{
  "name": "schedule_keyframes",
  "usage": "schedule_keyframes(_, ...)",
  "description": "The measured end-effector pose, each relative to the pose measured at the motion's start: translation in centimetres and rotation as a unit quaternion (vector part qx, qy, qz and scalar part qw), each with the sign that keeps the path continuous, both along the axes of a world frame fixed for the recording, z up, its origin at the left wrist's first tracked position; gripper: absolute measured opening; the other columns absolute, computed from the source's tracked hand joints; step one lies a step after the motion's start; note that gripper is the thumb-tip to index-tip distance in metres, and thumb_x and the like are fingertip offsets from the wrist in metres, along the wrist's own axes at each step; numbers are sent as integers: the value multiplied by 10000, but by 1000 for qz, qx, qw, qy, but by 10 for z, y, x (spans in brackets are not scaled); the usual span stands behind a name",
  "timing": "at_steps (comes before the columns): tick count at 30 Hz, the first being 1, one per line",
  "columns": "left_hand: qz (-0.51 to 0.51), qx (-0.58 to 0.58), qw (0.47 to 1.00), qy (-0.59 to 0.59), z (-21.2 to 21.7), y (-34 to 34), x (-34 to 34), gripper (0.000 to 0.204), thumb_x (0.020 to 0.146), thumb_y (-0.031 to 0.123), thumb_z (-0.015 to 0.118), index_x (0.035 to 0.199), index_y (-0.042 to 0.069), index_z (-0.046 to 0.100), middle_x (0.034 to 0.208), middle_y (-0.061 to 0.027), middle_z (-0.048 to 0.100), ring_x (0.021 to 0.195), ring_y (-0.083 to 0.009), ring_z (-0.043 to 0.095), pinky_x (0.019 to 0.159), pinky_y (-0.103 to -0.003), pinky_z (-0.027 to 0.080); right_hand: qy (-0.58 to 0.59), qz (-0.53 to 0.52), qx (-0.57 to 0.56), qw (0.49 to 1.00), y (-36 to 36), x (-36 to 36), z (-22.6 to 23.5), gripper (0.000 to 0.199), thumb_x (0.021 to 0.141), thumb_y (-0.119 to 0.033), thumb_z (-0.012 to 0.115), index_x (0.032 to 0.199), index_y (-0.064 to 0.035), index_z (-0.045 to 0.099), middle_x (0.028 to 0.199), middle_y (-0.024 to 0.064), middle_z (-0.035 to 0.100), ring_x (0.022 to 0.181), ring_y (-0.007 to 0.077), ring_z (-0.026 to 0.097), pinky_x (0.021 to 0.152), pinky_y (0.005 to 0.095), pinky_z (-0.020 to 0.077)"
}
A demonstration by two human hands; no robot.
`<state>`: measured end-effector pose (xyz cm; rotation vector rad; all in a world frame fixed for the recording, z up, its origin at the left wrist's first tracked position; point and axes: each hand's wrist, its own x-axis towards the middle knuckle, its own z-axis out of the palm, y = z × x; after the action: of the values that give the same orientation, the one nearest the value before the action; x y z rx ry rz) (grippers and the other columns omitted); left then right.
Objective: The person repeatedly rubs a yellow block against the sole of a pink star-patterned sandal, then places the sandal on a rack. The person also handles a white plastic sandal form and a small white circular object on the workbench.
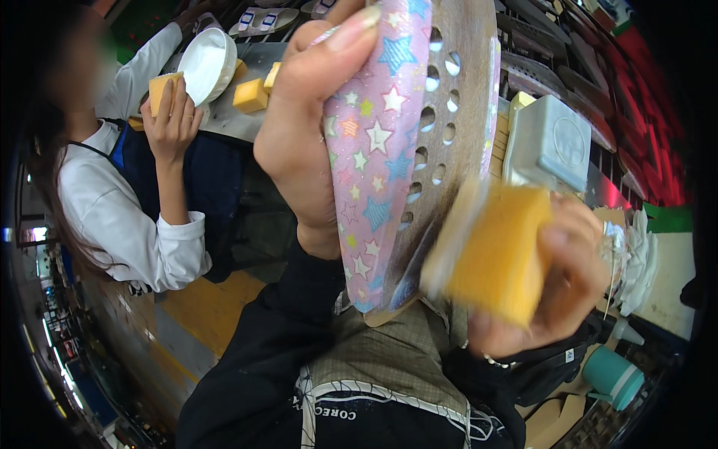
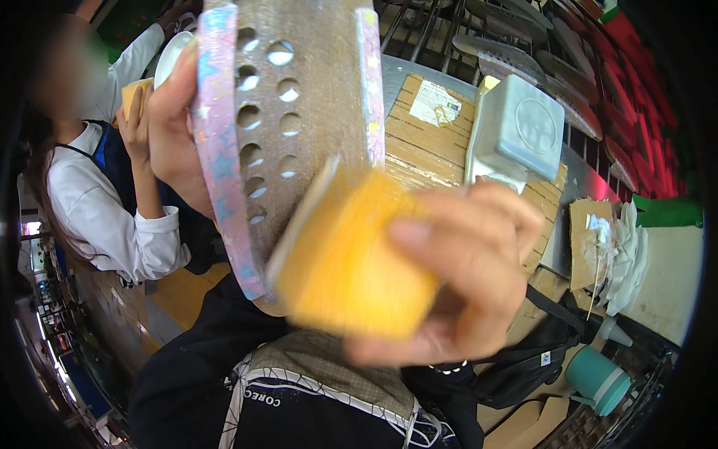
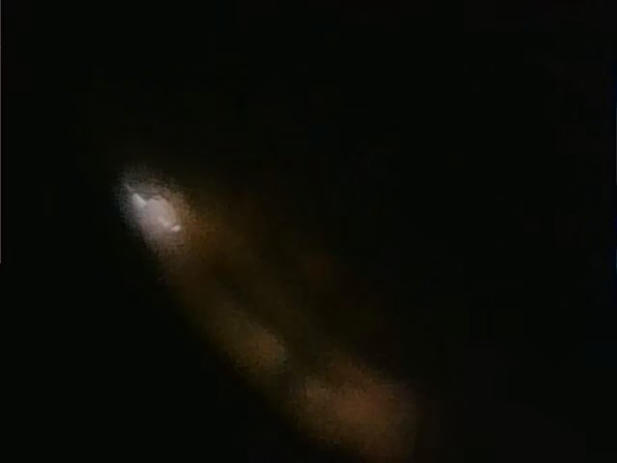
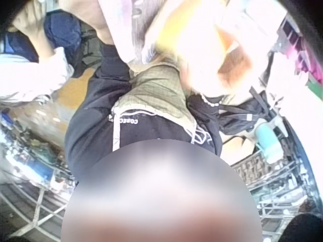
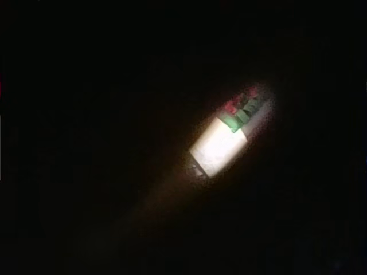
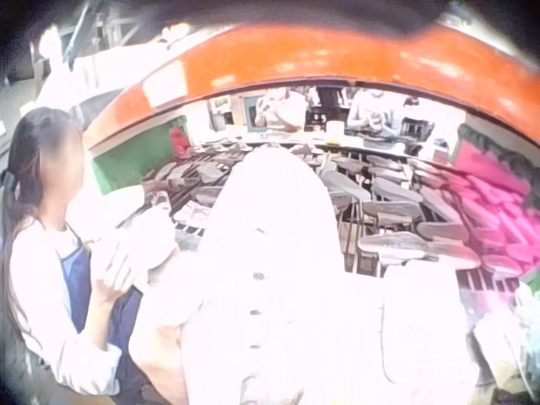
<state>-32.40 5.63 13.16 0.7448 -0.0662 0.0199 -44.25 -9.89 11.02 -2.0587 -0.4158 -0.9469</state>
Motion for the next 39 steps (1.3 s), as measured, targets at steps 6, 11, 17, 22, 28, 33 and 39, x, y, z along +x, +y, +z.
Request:
schedule_keyframes(6,54,-14,998,-19,-9,13,11,137,864,125,619,890,-10,629,1059,-119,656,850,-150,615,777,-277,489,-61,-14,154,986,35,-1,-39,653,637,-580,867,983,-86,617,862,69,646,858,229,534,803,420,380)
schedule_keyframes(11,103,-24,994,-37,-16,32,26,126,862,122,611,867,-4,616,1094,-131,642,887,-172,610,801,-296,488,-69,4,116,991,42,-14,-41,662,606,-633,856,963,-131,613,844,53,636,836,216,502,812,447,378)
schedule_keyframes(17,132,-31,989,-51,-24,56,35,117,859,118,603,840,2,600,1135,-145,625,931,-197,603,830,-318,487,-82,-4,197,977,47,-10,-34,674,678,-691,769,971,-136,521,750,23,570,769,190,439,825,428,358)
schedule_keyframes(22,143,-35,987,-66,-28,73,38,114,856,115,595,818,8,587,1170,-156,611,968,-218,598,854,-337,486,-61,0,32,998,38,-6,-46,552,725,-588,786,1009,-167,569,859,28,654,818,211,468,801,411,364)
schedule_keyframes(28,148,-35,984,-90,-34,96,38,116,853,111,586,791,15,571,1211,-170,595,1012,-244,592,882,-360,484,0,-69,173,983,34,-4,-50,554,752,-430,762,1101,-95,492,941,94,611,893,219,480,830,403,365)
schedule_keyframes(33,134,-38,985,-102,-39,107,35,122,851,108,579,769,20,558,1245,-182,581,1049,-265,587,906,-379,483,-75,29,135,988,31,8,-33,647,721,-388,795,1142,-17,471,961,139,597,898,219,499,794,364,371)
schedule_keyframes(39,122,-36,985,-113,-40,113,28,134,847,104,570,742,27,542,1287,-196,564,1094,-291,581,935,-401,482,-9,-84,154,984,45,10,-29,575,597,-268,857,1060,-44,599,901,103,669,739,233,604,773,371,402)
